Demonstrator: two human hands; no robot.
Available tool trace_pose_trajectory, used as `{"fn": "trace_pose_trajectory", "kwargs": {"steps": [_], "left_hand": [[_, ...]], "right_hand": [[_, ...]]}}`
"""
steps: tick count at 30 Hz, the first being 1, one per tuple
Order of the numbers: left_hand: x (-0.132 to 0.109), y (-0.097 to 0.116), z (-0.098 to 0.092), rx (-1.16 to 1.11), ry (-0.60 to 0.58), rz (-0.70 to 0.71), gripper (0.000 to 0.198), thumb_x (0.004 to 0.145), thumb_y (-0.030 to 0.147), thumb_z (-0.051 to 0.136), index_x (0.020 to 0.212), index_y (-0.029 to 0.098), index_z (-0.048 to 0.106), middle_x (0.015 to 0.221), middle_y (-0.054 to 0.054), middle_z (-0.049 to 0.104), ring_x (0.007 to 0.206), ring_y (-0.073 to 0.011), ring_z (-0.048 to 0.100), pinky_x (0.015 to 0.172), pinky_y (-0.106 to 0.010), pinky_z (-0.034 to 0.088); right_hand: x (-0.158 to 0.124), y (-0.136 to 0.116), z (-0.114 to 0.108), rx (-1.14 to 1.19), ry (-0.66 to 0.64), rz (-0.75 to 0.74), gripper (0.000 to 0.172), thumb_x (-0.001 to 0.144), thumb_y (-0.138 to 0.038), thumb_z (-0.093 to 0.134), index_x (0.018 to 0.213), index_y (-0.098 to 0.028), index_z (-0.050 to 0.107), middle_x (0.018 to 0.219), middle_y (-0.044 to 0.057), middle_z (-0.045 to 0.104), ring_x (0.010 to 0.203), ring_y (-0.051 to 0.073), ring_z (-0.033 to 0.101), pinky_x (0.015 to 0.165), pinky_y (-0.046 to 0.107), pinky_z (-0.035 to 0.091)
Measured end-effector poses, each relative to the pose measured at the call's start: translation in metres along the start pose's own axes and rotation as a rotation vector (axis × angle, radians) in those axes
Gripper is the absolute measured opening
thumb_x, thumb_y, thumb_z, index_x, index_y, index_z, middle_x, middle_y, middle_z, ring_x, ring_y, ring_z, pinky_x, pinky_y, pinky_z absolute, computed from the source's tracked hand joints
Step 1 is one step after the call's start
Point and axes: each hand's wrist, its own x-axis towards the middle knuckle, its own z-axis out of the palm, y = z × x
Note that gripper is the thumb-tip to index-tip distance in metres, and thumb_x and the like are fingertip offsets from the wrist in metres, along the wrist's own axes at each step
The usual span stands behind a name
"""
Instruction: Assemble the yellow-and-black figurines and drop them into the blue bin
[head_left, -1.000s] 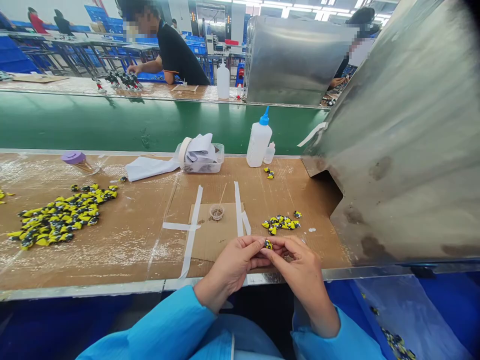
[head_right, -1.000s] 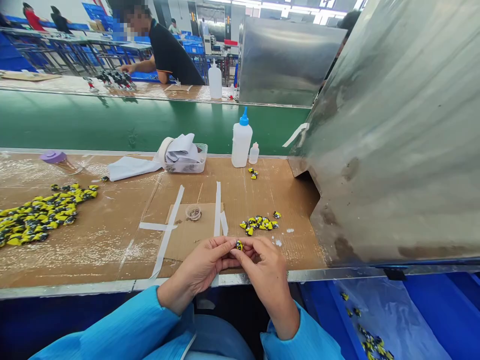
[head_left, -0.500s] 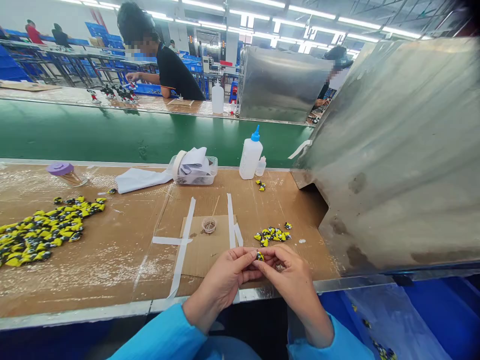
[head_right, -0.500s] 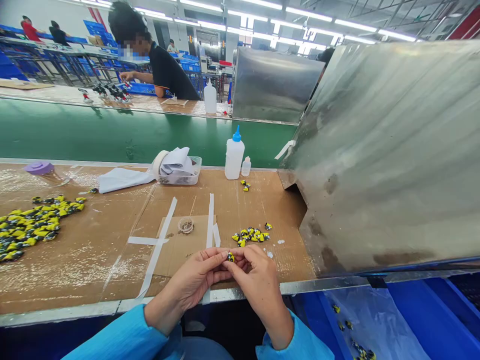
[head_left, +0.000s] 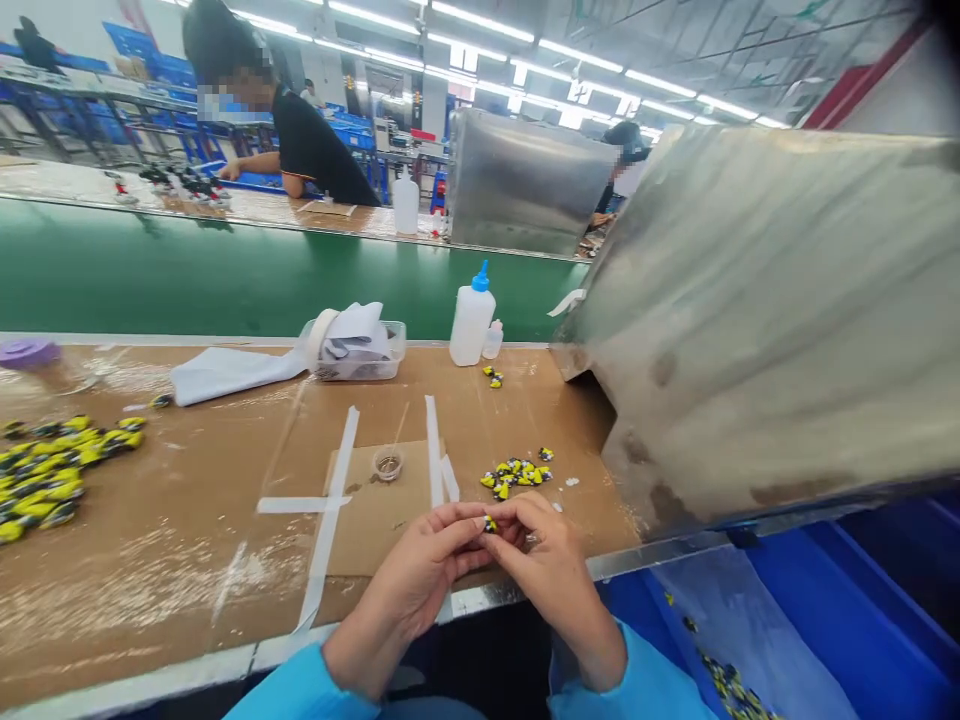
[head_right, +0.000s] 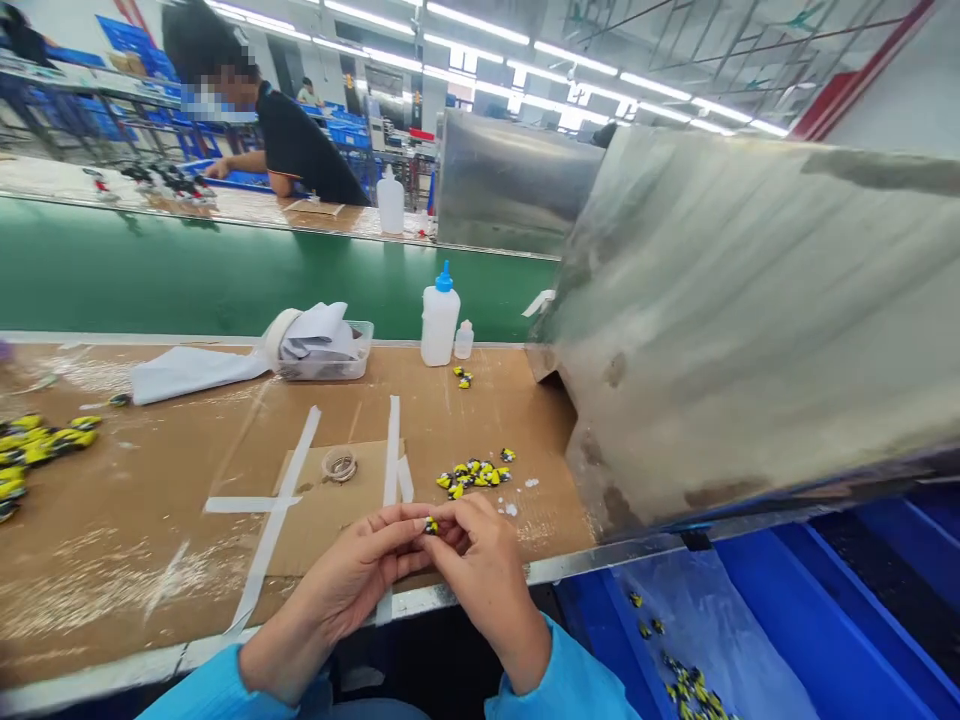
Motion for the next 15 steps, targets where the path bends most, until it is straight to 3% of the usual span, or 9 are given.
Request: {"fn": "trace_pose_trajectory", "kwargs": {"steps": [4,9,15], "left_hand": [[0.002,0.005,0.0,0.101,0.068,-0.019,0.027,0.071,0.025,0.073,0.094,0.013,0.067,0.094,-0.009,0.07,0.084,-0.0161,0.064,0.077,-0.025,0.052],[0.009,0.006,-0.004,0.186,0.194,-0.005,0.045,0.06,0.031,0.081,0.098,0.015,0.063,0.094,-0.008,0.07,0.08,-0.0171,0.065,0.069,-0.025,0.054],[0.0,0.001,-0.005,0.14,0.156,0.052,0.037,0.065,0.032,0.078,0.091,0.013,0.061,0.085,-0.008,0.069,0.072,-0.0136,0.064,0.066,-0.023,0.052]], "right_hand": [[0.013,0.0,-0.004,-0.022,0.017,0.001,0.015,0.07,-0.017,0.071,0.084,-0.02,0.068,0.074,-0.001,0.06,0.067,0.01,0.057,0.059,0.019,0.044],[0.062,0.013,-0.022,-0.297,0.021,0.076,0.018,0.073,-0.031,0.07,0.087,-0.023,0.065,0.072,-0.004,0.064,0.066,0.009,0.059,0.06,0.019,0.043],[0.121,0.037,-0.027,-0.393,-0.047,0.111,0.014,0.065,-0.024,0.072,0.077,-0.019,0.065,0.067,-0.001,0.064,0.064,0.013,0.058,0.059,0.022,0.04]]}}
